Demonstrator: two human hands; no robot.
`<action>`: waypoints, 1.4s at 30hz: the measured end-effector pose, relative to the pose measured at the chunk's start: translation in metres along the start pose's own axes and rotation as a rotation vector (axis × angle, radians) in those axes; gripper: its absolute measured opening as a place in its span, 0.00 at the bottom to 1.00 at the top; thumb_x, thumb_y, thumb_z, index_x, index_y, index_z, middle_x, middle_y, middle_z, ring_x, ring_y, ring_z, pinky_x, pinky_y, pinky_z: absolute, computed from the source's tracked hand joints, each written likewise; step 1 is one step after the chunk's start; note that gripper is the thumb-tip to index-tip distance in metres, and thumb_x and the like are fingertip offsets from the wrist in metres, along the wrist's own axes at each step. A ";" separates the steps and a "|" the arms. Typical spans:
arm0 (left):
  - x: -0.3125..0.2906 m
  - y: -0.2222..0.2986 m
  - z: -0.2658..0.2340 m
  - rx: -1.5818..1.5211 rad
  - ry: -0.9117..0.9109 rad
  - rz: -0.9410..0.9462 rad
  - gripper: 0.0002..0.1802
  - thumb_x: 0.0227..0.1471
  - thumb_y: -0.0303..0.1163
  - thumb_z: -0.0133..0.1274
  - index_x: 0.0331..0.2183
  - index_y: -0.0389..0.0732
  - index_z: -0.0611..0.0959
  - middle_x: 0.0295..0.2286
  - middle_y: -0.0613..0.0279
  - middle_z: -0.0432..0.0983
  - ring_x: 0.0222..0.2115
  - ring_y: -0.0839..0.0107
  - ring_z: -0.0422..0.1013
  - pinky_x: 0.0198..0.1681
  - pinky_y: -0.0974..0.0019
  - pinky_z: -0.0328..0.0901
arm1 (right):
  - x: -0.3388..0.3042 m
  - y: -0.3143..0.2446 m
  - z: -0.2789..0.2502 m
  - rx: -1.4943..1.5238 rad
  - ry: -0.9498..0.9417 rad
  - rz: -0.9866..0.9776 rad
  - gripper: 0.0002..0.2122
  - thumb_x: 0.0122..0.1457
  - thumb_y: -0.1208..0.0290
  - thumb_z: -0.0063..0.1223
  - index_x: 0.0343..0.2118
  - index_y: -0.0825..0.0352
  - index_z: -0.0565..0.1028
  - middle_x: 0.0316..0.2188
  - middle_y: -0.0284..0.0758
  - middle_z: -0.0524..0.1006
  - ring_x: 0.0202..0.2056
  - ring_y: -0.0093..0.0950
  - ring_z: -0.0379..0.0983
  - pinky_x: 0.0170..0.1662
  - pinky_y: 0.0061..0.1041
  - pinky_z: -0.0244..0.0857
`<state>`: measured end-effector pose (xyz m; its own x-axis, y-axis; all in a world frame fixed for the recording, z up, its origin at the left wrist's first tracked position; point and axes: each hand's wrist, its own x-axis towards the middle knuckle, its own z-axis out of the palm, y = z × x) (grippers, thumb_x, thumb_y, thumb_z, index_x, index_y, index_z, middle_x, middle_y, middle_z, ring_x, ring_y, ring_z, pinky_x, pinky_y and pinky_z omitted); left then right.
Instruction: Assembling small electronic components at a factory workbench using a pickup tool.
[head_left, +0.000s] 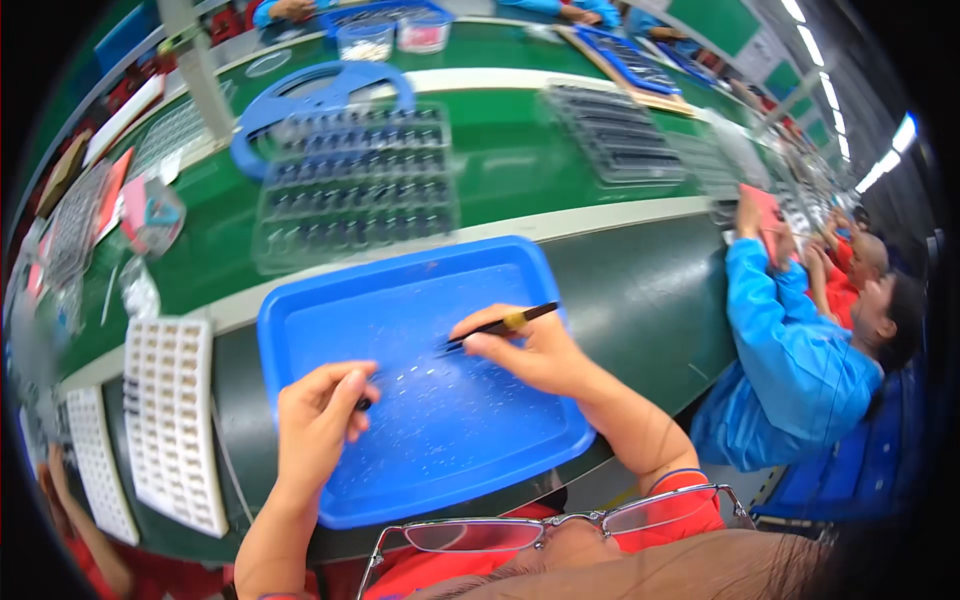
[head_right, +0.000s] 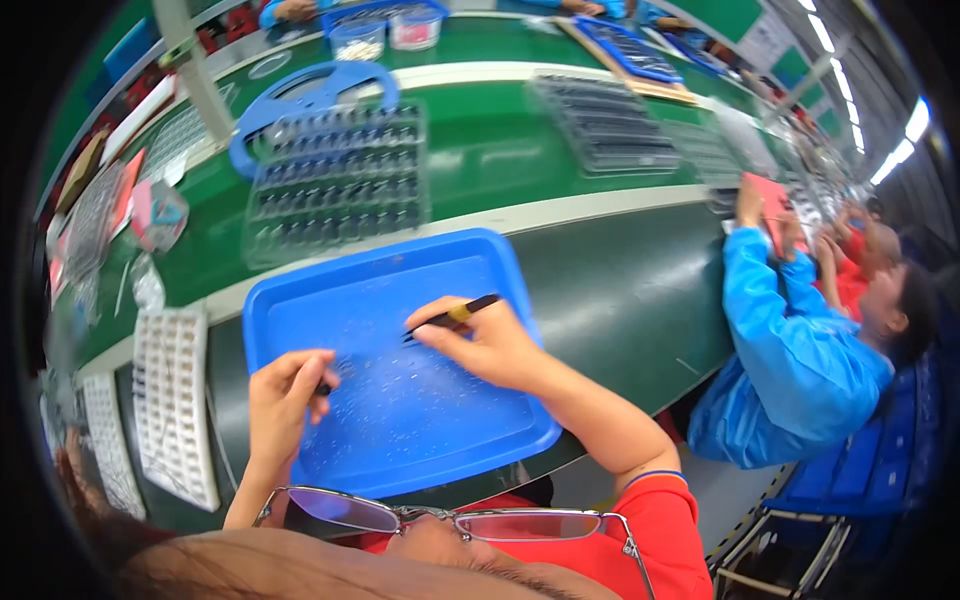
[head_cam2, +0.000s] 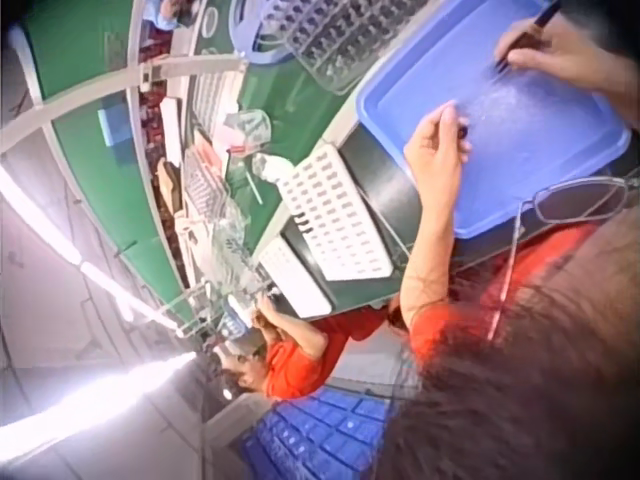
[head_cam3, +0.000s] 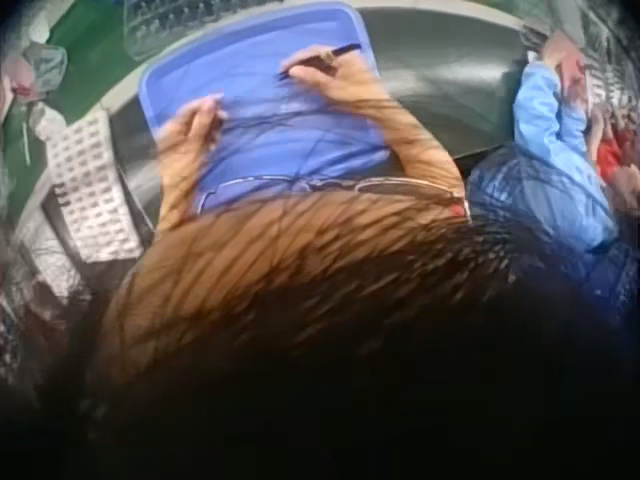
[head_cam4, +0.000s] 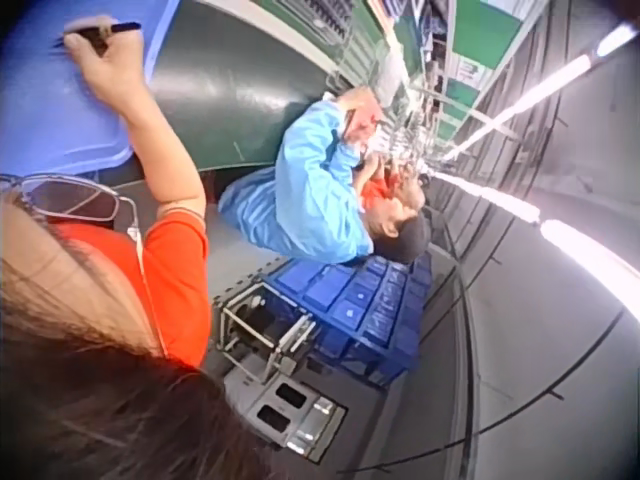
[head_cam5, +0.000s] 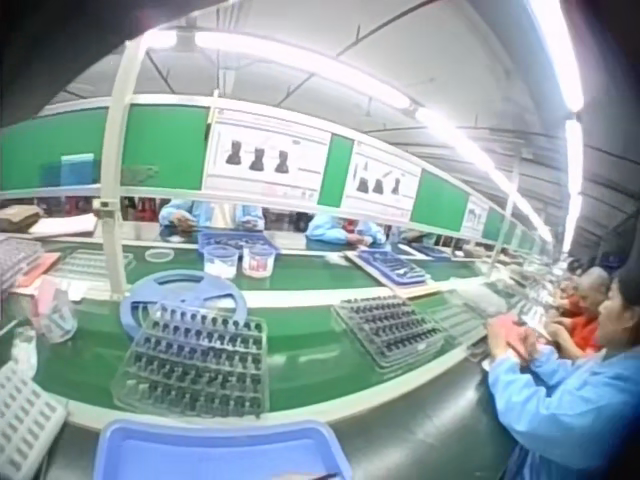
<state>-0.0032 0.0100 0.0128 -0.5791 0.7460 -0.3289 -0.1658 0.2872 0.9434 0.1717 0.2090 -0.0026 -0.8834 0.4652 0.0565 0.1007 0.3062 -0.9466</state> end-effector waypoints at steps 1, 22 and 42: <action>0.002 -0.003 0.000 -0.065 -0.051 0.041 0.10 0.57 0.27 0.51 0.38 0.33 0.80 0.26 0.58 0.77 0.18 0.80 0.70 0.20 0.79 0.64 | -0.001 0.002 0.002 0.072 0.025 0.010 0.08 0.58 0.73 0.54 0.39 0.68 0.77 0.34 0.34 0.79 0.36 0.21 0.74 0.39 0.21 0.68; 0.001 -0.017 0.006 -0.069 -0.239 0.107 0.04 0.52 0.22 0.56 0.32 0.33 0.79 0.33 0.59 0.77 0.33 0.76 0.74 0.34 0.73 0.71 | -0.006 -0.003 0.005 -0.068 -0.066 0.123 0.06 0.57 0.74 0.55 0.35 0.70 0.78 0.29 0.36 0.80 0.32 0.22 0.75 0.38 0.22 0.69; -0.001 -0.014 0.007 0.187 -0.236 0.275 0.06 0.50 0.22 0.58 0.33 0.33 0.81 0.35 0.57 0.78 0.35 0.74 0.75 0.39 0.72 0.72 | -0.008 -0.004 0.002 -0.224 -0.001 -0.005 0.05 0.55 0.74 0.56 0.33 0.68 0.79 0.25 0.39 0.79 0.27 0.30 0.77 0.33 0.25 0.68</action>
<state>0.0053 0.0096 -0.0010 -0.3791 0.9213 -0.0862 0.1302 0.1453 0.9808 0.1771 0.2021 0.0001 -0.8847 0.4622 0.0601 0.1954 0.4850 -0.8524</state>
